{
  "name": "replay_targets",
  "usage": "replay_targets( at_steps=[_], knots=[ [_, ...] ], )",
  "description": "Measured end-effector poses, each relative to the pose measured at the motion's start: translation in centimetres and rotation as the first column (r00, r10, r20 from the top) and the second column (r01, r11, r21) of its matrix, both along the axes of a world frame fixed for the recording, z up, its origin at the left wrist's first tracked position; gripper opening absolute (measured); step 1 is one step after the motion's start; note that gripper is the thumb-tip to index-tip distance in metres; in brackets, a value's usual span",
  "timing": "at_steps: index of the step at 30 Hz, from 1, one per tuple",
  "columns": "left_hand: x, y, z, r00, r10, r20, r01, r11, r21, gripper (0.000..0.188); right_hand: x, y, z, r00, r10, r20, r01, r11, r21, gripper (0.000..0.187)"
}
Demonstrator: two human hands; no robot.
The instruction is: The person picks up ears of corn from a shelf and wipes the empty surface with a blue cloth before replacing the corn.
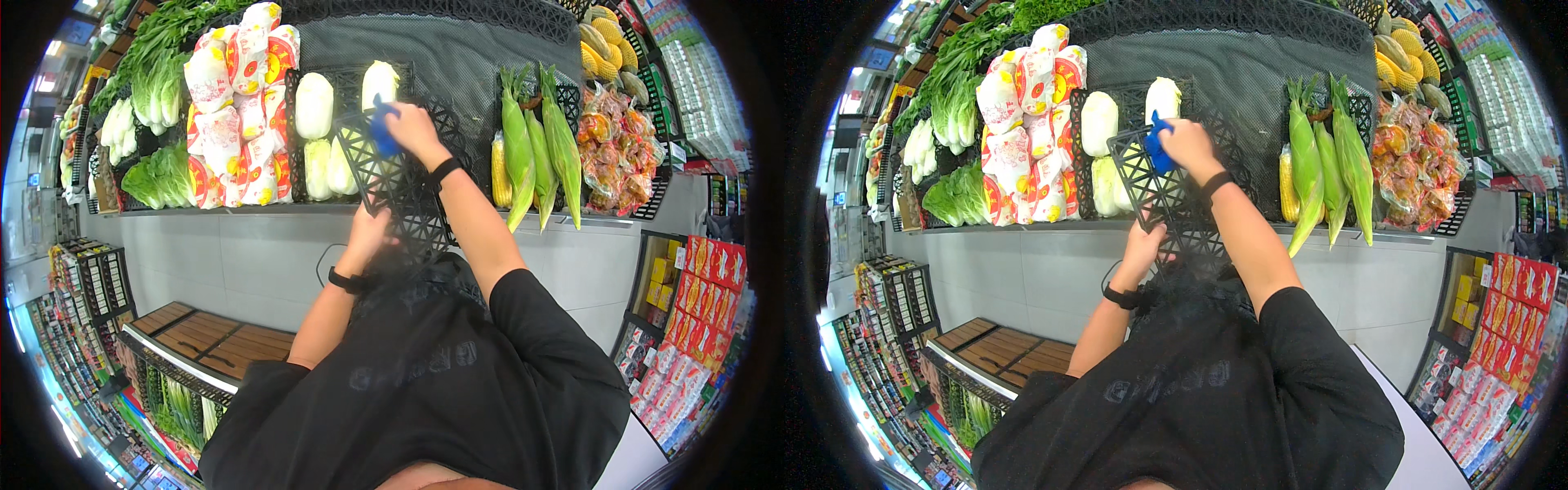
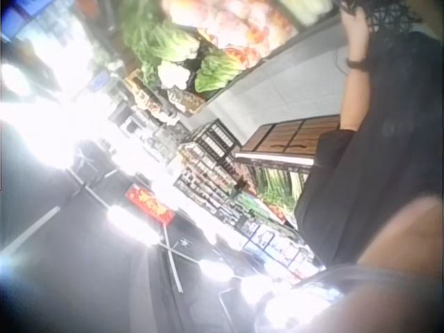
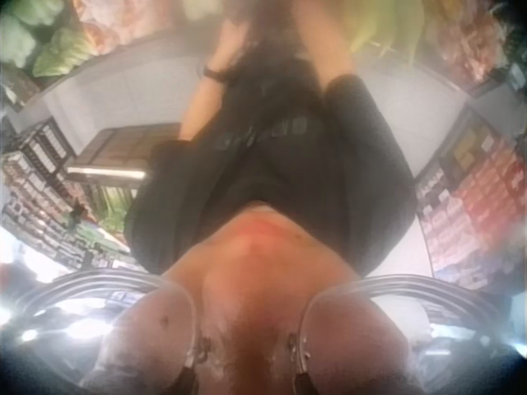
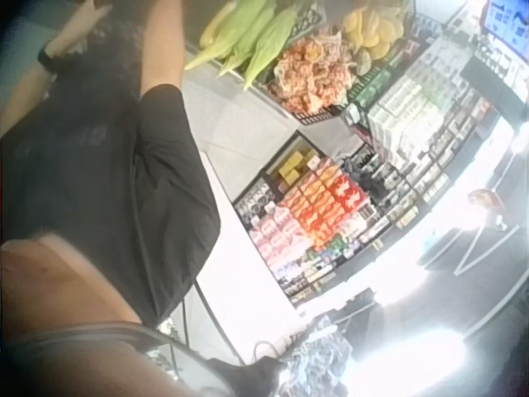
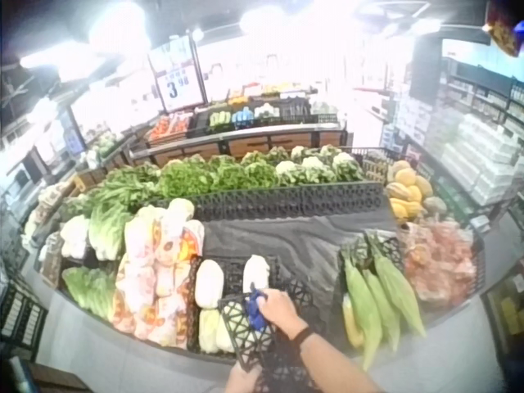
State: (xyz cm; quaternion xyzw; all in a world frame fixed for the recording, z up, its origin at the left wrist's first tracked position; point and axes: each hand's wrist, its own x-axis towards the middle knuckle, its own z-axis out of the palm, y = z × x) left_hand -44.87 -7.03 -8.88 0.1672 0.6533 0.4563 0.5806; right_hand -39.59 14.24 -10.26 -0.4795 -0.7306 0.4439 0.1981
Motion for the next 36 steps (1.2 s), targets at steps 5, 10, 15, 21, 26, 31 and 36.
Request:
replay_targets(
  at_steps=[5,10,15,21,26,31,36],
  knots=[
    [-0.2,0.0,0.0,1.0,0.003,0.001,-0.003,1.0,0.028,0.058,-1.6,-1.5,0.9,0.99,0.136,-0.026,-0.13,0.979,0.155,0.033],
    [0.1,0.3,0.1,1.0,0.004,0.014,-0.004,1.0,0.026,0.055,-1.0,-0.3,0.1,0.996,0.081,0.038,-0.087,0.972,0.216,0.032],
    [0.1,0.1,0.4,1.0,0.007,0.022,-0.008,1.0,0.017,0.051,-0.2,-0.3,0.6,0.988,0.091,0.121,-0.117,0.966,0.229,0.028],
    [0.1,-0.1,-0.6,1.0,0.002,0.003,-0.002,1.0,0.009,0.049,-1.3,-2.3,0.8,0.979,0.202,-0.007,-0.187,0.922,0.339,0.03],
    [0.3,0.3,0.6,1.0,-0.014,-0.002,0.015,1.0,0.023,0.049,0.2,-0.2,0.5,0.988,-0.028,0.15,-0.014,0.962,0.273,0.027],
    [0.4,0.1,0.1,0.999,0.008,-0.039,-0.007,1.0,0.031,0.049,-1.6,-2.4,0.7,0.984,0.174,0.023,-0.172,0.931,0.323,0.032],
    [0.3,-0.1,0.1,1.0,0.005,-0.026,-0.004,0.999,0.045,0.046,-1.6,-3.3,2.7,0.989,0.133,0.071,-0.147,0.956,0.253,0.029]
  ],
)
